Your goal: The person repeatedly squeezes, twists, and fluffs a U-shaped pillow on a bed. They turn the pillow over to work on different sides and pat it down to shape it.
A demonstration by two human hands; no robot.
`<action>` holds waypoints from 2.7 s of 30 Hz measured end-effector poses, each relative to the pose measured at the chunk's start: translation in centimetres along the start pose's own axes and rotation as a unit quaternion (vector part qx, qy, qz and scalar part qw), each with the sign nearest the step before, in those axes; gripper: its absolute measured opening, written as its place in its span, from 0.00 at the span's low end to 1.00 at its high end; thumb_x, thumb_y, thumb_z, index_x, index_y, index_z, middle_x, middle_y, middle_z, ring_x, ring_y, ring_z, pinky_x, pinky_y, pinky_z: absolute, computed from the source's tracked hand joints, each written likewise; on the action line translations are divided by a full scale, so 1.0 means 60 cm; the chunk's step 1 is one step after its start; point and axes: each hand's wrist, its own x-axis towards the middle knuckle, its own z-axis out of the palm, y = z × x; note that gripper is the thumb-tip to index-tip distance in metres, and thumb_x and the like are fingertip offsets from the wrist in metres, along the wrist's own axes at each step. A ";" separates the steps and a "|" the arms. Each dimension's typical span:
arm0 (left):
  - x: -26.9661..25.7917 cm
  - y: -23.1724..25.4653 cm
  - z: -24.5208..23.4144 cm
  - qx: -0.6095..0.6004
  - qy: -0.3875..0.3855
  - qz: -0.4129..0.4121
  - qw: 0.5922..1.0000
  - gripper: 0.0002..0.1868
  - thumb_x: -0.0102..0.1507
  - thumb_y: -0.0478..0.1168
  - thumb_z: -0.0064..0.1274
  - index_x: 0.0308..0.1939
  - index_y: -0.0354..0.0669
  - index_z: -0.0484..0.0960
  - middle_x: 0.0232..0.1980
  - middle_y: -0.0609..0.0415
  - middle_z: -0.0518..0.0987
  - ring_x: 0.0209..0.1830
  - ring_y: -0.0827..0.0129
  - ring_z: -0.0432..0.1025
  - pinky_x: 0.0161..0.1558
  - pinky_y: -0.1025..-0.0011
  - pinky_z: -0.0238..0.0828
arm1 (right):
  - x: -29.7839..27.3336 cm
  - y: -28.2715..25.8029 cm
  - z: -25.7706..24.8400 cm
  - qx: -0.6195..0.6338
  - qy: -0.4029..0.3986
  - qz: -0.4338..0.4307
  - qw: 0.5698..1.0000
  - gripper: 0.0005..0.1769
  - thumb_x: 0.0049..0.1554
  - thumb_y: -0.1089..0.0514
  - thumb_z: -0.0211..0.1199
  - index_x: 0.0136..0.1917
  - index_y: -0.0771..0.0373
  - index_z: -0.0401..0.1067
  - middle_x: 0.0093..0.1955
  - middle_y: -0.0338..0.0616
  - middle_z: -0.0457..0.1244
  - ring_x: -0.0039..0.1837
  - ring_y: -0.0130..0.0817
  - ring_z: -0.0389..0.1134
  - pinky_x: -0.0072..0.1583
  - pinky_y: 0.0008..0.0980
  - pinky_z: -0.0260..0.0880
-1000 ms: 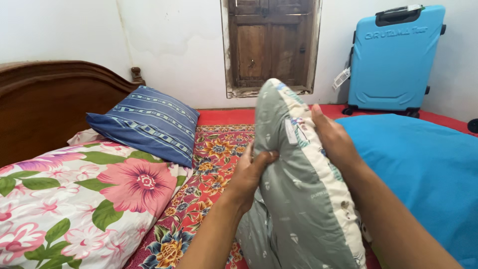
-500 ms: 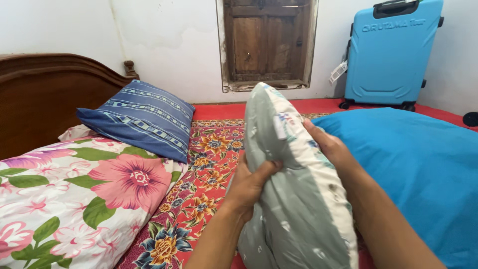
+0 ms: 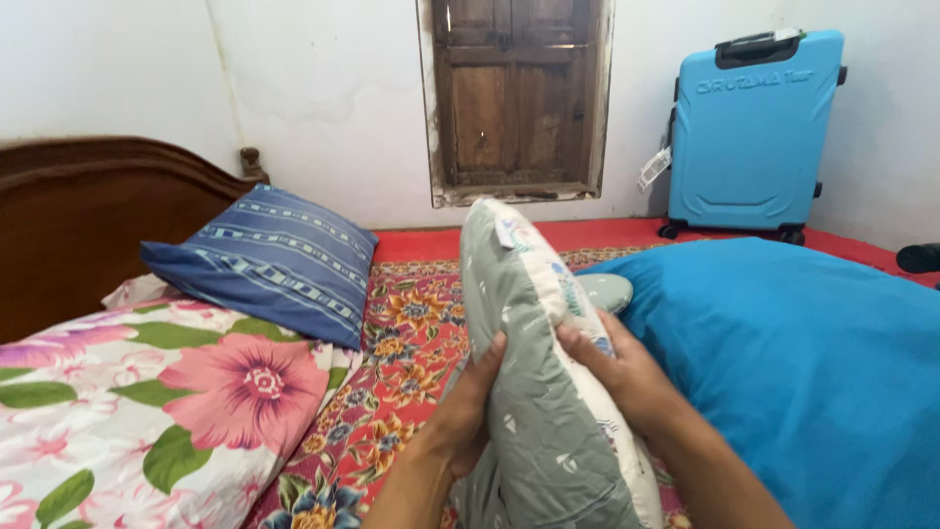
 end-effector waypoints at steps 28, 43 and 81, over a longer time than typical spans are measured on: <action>0.018 -0.037 -0.015 0.272 0.071 0.105 0.954 0.46 0.51 0.47 0.67 0.71 0.39 0.66 0.60 0.47 0.82 0.58 0.64 0.76 0.60 0.67 0.72 | 0.089 0.076 -0.056 0.218 0.102 0.016 0.970 0.41 0.58 0.29 0.46 0.69 0.62 0.68 0.60 0.47 0.70 0.57 0.38 0.73 0.57 0.38 0.73; 0.038 -0.070 -0.025 0.229 0.185 0.158 0.943 0.28 0.57 0.40 0.57 0.61 0.36 0.77 0.51 0.47 0.84 0.47 0.65 0.79 0.50 0.68 0.76 | 0.073 0.119 -0.003 -0.188 0.243 -0.089 0.948 0.31 0.54 0.47 0.67 0.68 0.60 0.70 0.57 0.49 0.73 0.57 0.35 0.75 0.57 0.37 0.72; -0.022 0.007 0.040 0.287 0.090 0.296 0.906 0.41 0.52 0.34 0.62 0.68 0.33 0.62 0.55 0.44 0.82 0.52 0.60 0.79 0.55 0.66 0.77 | 0.162 0.208 -0.068 0.076 0.139 -0.213 0.964 0.22 0.62 0.60 0.61 0.68 0.69 0.68 0.57 0.46 0.69 0.55 0.34 0.69 0.56 0.35 0.71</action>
